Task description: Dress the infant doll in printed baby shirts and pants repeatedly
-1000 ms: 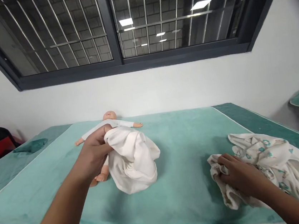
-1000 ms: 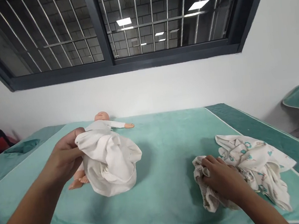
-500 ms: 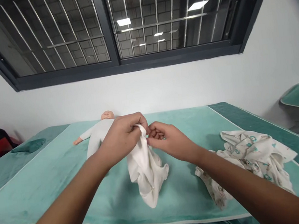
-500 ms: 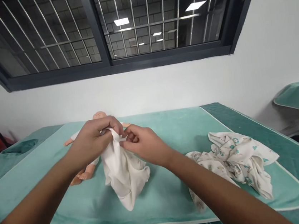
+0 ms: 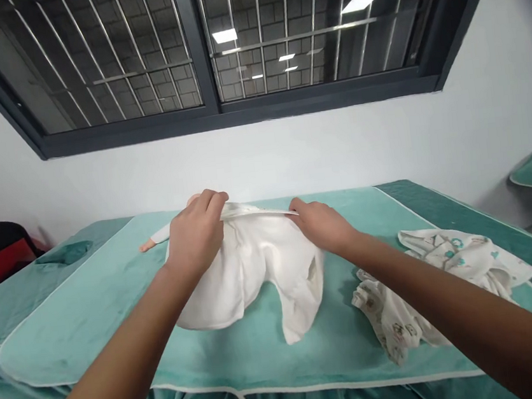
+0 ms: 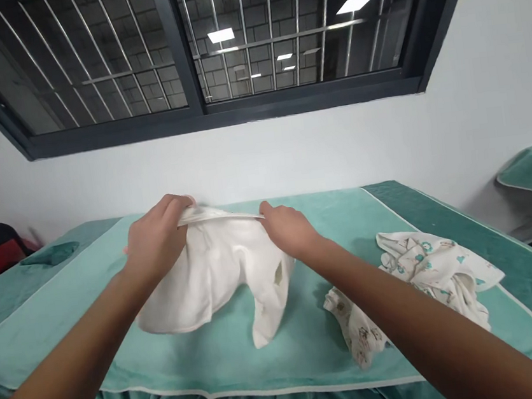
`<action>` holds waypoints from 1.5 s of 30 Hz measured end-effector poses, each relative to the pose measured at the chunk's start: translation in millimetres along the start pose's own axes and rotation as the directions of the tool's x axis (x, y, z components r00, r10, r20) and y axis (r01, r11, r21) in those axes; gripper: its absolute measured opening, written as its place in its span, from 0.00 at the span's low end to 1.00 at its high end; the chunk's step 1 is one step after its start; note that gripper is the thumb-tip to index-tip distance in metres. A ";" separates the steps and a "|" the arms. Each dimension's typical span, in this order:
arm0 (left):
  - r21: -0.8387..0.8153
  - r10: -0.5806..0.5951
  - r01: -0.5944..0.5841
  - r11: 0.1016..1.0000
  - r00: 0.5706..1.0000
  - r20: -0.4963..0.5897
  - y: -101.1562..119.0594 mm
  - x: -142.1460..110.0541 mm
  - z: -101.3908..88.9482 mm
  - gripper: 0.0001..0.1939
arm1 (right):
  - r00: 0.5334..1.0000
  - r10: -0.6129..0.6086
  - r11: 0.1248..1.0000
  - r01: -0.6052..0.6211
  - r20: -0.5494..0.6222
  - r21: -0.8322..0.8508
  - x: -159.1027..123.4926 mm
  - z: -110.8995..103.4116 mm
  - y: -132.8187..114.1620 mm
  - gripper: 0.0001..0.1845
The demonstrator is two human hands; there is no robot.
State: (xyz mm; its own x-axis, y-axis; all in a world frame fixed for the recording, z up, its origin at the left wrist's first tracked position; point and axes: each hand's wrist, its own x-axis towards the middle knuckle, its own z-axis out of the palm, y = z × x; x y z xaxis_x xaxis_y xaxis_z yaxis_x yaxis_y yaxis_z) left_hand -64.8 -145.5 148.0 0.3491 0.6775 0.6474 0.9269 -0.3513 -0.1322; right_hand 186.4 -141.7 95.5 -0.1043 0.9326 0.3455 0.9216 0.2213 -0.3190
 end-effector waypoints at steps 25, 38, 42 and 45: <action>-0.151 -0.077 0.173 0.973 0.867 0.493 14.1 -47.7 181.3 0.18 | 0.983 -0.071 0.972 0.106 0.167 -0.209 8.3 158.2 18.8 0.17; -0.078 -0.496 0.594 0.800 0.730 0.470 26.7 -1.2 264.2 0.32 | 0.984 0.088 0.979 -0.115 -0.155 -0.171 53.7 208.4 33.6 0.34; -0.112 -0.483 0.567 0.816 0.775 0.408 32.3 10.6 283.5 0.32 | 0.983 0.168 0.972 -0.178 -0.076 -0.154 73.1 211.7 57.9 0.35; -0.101 -0.420 0.483 0.870 0.832 0.363 31.5 11.7 298.1 0.32 | 0.975 0.221 0.962 -0.223 -0.027 -0.156 86.3 213.9 73.8 0.35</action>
State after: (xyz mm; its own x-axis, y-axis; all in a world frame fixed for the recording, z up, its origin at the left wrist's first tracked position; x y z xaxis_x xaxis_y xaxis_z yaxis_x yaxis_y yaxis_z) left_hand 9.6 43.9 -72.3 -0.0489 0.9456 0.3218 0.9607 -0.0436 0.2740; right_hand 165.4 16.1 -87.0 0.1124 0.9504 0.2901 0.9685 -0.0394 -0.2460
